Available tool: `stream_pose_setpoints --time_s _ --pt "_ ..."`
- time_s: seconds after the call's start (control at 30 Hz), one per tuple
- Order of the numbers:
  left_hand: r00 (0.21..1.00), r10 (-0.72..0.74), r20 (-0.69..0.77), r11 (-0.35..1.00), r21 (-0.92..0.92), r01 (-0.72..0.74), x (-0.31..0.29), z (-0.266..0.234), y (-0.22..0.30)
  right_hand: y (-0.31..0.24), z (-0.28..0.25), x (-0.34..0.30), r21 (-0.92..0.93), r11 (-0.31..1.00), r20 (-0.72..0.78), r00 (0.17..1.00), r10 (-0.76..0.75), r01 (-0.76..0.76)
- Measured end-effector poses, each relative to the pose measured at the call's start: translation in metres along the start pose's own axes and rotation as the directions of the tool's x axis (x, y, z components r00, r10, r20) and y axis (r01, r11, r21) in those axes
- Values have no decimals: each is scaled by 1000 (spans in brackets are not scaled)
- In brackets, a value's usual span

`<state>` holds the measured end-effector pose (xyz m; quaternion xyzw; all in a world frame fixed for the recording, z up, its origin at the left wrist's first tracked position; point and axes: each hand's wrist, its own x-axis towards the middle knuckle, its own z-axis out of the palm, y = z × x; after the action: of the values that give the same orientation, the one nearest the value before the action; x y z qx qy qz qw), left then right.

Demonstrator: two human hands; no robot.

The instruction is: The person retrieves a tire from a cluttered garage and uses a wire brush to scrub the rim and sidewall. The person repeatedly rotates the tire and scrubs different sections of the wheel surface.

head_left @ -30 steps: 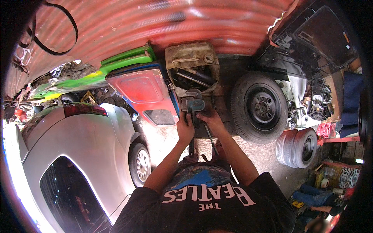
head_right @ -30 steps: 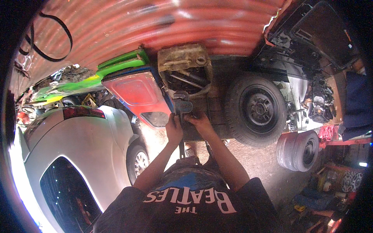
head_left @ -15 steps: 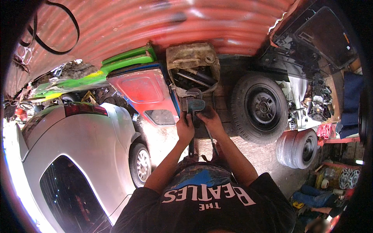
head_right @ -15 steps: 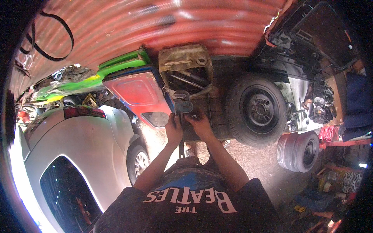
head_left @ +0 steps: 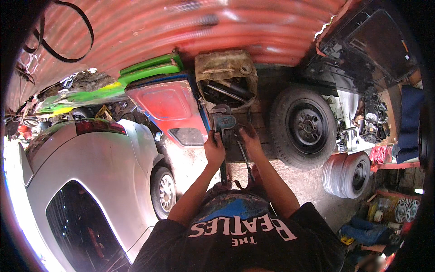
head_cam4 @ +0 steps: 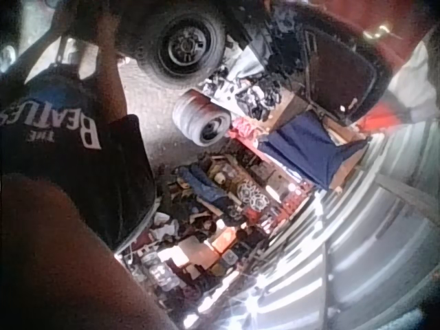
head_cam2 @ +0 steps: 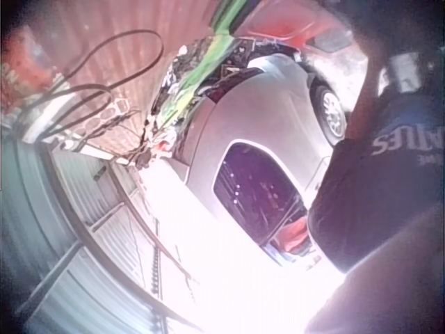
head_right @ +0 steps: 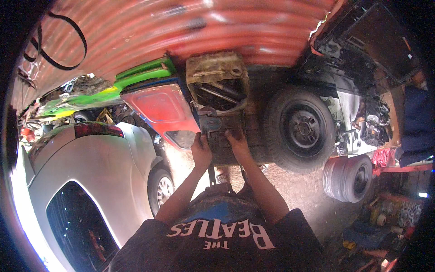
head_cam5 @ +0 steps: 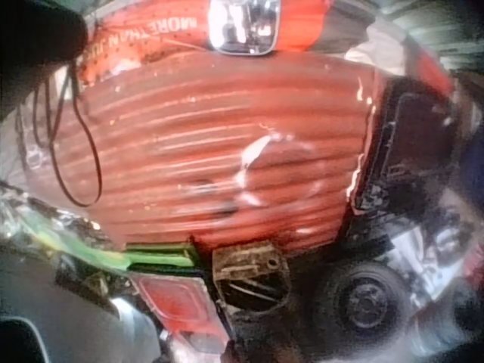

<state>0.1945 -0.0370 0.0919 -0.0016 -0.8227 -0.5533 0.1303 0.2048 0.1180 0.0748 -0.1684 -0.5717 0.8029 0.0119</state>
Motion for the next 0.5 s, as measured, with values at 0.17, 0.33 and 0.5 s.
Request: stream_pose_setpoints --time_s 0.17,0.33,0.5 --pt "992 -79 96 997 31 77 2 -9 5 -14 10 1 -211 977 69 996 48 -33" --pt "982 -151 116 989 28 149 1 -13 8 -9 7 4 -297 955 18 1000 -3 9" --pt "997 -57 44 997 -40 58 3 -7 16 3 -8 21 -273 960 105 990 96 -64"
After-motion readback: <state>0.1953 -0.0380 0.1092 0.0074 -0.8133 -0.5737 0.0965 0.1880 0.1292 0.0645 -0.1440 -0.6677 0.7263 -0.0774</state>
